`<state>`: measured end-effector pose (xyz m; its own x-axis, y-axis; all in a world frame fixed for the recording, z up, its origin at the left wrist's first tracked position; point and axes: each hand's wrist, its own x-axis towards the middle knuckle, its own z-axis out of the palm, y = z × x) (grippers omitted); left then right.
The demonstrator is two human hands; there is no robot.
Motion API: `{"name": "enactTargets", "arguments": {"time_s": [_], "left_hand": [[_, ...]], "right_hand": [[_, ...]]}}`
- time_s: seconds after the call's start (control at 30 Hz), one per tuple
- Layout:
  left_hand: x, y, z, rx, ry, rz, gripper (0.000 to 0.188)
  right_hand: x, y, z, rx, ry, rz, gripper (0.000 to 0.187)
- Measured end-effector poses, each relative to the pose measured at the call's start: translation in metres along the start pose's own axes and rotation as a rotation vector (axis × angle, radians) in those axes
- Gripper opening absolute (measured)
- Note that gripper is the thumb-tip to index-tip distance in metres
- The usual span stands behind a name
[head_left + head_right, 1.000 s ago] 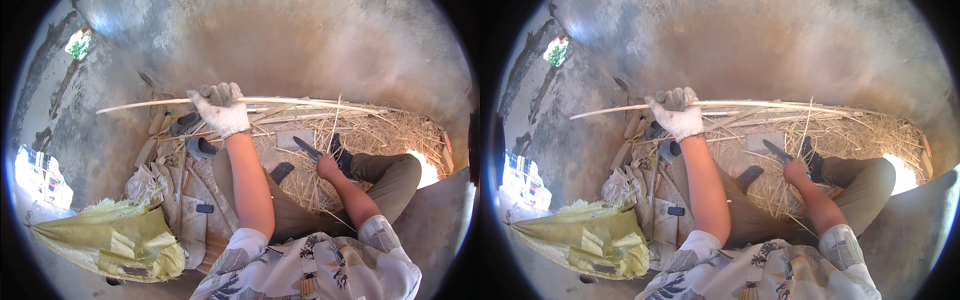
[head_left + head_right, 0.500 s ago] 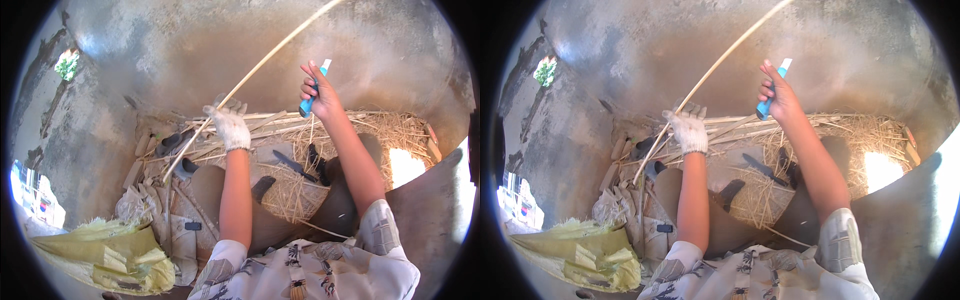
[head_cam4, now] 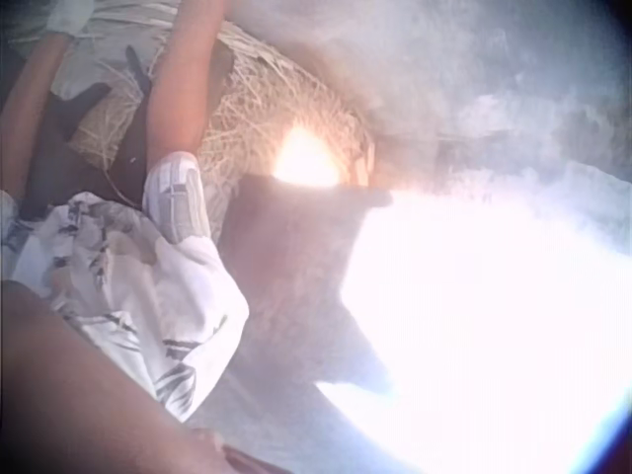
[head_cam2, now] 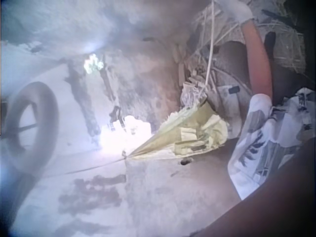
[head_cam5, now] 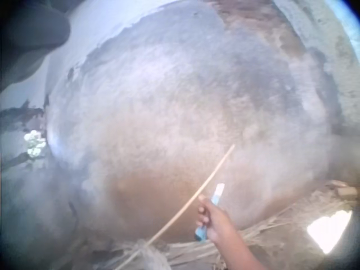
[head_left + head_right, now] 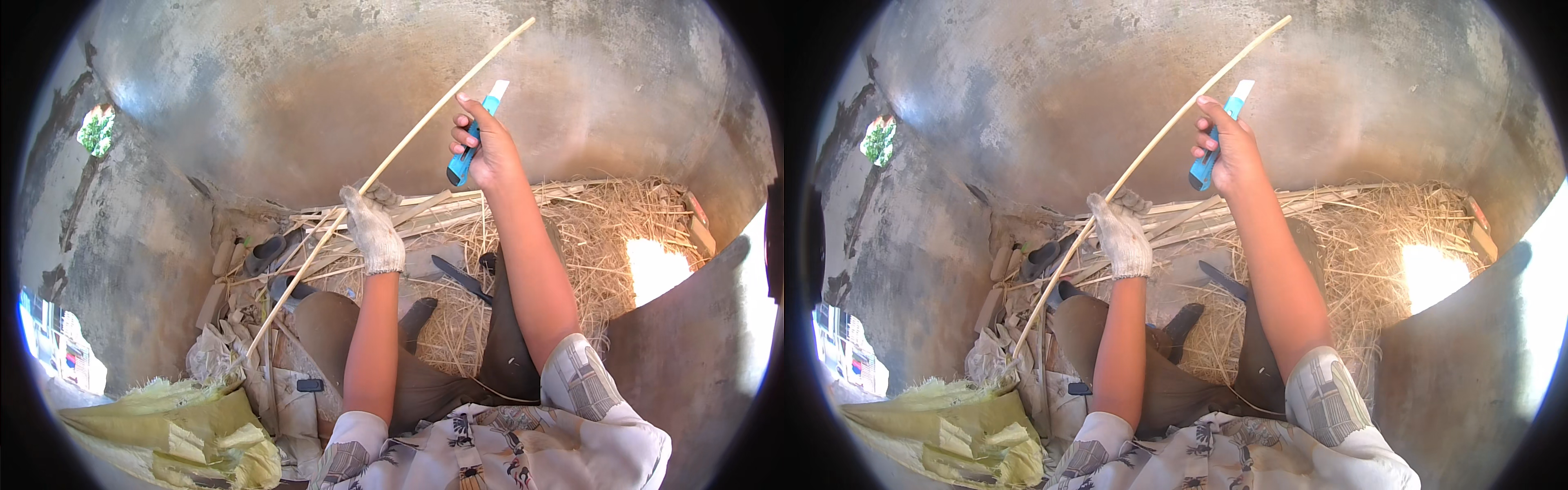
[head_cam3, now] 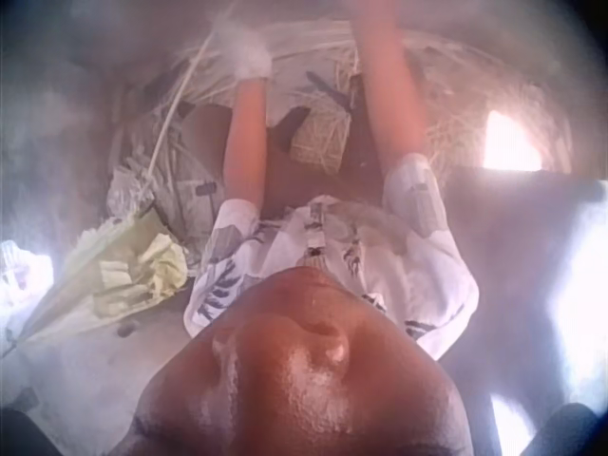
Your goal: The person sits on the ground and uses a utility knife to strip the outer layers from a long bamboo stick. They then use a machete to split the stick into thinner strips, repeating the process of stripping and splitting.
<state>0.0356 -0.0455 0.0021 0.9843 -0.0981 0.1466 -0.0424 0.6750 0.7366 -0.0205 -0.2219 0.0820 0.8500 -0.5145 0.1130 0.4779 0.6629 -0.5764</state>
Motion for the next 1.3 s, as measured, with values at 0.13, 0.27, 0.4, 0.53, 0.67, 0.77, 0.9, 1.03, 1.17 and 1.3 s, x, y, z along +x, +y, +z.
{"name": "enactTargets", "arguments": {"time_s": [0.13,0.27,0.4,0.53,0.67,0.77,0.9,1.03,1.17,1.3], "left_hand": [[-0.005,-0.002,0.011,0.033,0.000,-0.035,0.049],[-0.035,0.000,0.018,0.100,-0.016,-0.062,0.048],[-0.097,0.007,0.018,0.014,0.064,-0.257,0.048],[-0.146,0.063,0.032,-0.123,-0.224,-0.532,0.047],[-0.156,0.109,0.050,0.160,-0.281,-0.206,0.046],[-0.137,0.138,0.054,0.401,-0.359,0.133,0.044],[-0.100,0.153,0.066,0.647,-0.162,0.312,0.043],[-0.045,0.148,0.070,0.866,-0.210,0.163,0.042],[0.008,0.122,0.060,0.561,-0.473,-0.353,0.039],[0.002,0.104,0.065,0.613,-0.571,-0.273,0.033]], "right_hand": [[0.002,-0.009,-0.012,-0.058,0.069,-0.059,0.027],[0.005,-0.016,-0.018,-0.086,0.059,-0.116,0.026],[0.006,-0.007,-0.020,-0.148,0.052,-0.078,0.022],[-0.004,-0.007,-0.008,-0.290,-0.051,0.076,0.021],[-0.012,0.006,-0.001,-0.532,-0.164,0.220,0.026],[-0.022,0.007,0.005,-0.650,-0.238,0.224,0.027],[-0.039,0.005,0.017,-0.713,-0.493,0.279,0.028],[-0.055,0.007,0.020,-0.676,-0.751,0.348,0.027],[-0.066,0.005,0.027,-0.644,-0.838,0.426,0.026],[-0.062,0.016,0.022,-0.798,-0.860,0.476,0.030]]}}
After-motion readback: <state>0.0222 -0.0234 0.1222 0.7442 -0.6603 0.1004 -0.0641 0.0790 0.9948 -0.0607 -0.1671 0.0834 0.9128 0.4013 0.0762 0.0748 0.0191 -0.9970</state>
